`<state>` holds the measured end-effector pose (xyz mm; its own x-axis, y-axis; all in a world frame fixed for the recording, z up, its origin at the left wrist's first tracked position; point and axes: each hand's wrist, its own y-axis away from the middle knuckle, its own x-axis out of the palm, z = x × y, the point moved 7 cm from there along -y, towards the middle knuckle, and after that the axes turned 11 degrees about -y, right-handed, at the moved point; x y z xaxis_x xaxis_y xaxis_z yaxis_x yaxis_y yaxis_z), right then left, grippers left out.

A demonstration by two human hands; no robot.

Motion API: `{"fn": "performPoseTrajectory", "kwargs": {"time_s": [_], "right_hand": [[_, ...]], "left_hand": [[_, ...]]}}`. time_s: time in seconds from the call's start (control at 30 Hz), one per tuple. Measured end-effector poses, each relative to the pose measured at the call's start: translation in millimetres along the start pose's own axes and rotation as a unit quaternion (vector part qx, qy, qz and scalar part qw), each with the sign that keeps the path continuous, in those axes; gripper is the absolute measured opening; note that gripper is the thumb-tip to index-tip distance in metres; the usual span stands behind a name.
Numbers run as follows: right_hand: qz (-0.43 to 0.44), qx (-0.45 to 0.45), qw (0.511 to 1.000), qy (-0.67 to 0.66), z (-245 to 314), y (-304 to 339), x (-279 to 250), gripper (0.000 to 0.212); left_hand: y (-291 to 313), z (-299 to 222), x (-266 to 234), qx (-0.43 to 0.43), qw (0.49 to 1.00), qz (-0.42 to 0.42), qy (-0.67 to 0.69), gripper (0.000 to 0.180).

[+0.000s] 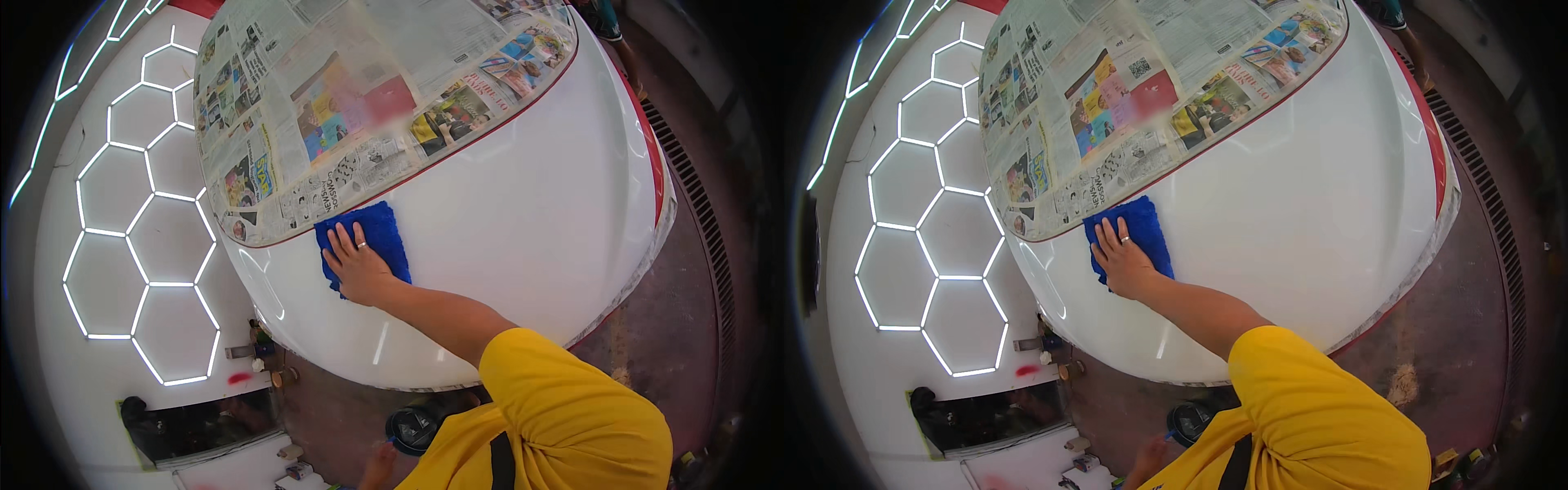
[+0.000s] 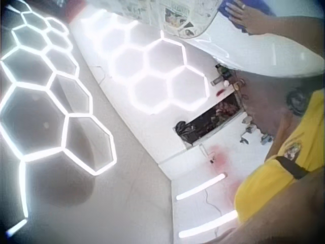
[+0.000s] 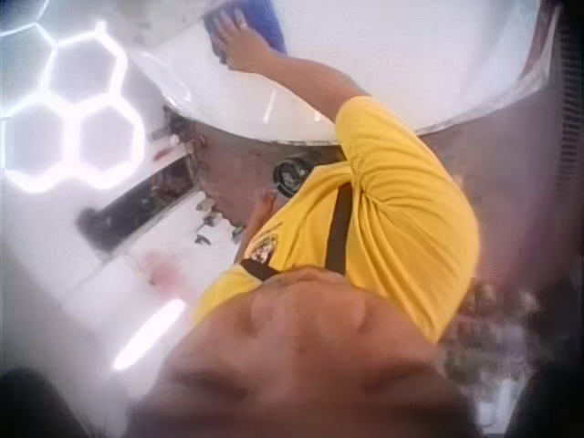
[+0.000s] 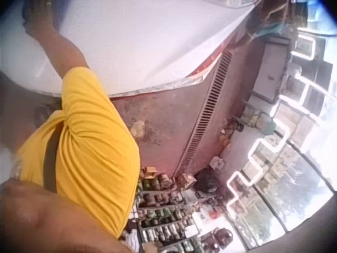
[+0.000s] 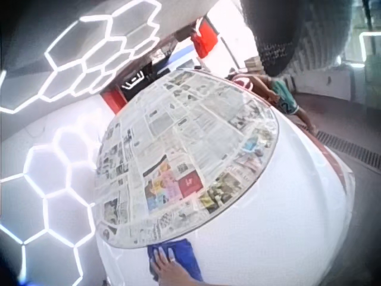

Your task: The person wipes the white hood of a red car with a blue cloth, then uses a sanding block to smooth the red bumper area. They repeatedly dip the sanding block into a bucket of water and wipe the surface with the cloth.

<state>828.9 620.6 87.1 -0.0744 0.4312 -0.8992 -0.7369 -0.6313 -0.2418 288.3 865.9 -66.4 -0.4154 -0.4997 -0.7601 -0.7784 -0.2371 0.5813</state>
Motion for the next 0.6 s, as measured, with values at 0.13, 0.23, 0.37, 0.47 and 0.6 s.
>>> {"fn": "performPoseTrajectory", "kwargs": {"time_s": [0.13, 0.23, 0.37, 0.47, 0.6], "right_hand": [[0.061, -0.134, 0.989, -0.034, 93, 34, 52, 0.07], [0.137, -0.199, 0.968, -0.069, 103, 117, 57, 0.071], [0.049, 0.015, 0.999, -0.019, -6, 196, -7, 0.08], [-0.081, 0.321, 0.935, 0.128, -76, 186, -66, 0.089], [-0.079, 0.319, 0.925, 0.189, -19, 71, -28, 0.09]], "left_hand": [[-22, -34, -54, -0.076, 0.992, 0.007, 0.105, 0.046], [-25, 58, -22, -0.095, 0.993, 0.054, 0.042, 0.045], [-40, 184, 24, -0.102, 0.986, 0.13, -0.013, 0.043], [-62, 253, 45, -0.108, 0.981, 0.16, 0.016, 0.041], [-103, 328, 57, -0.067, 0.989, 0.129, 0.028, 0.039]]}}
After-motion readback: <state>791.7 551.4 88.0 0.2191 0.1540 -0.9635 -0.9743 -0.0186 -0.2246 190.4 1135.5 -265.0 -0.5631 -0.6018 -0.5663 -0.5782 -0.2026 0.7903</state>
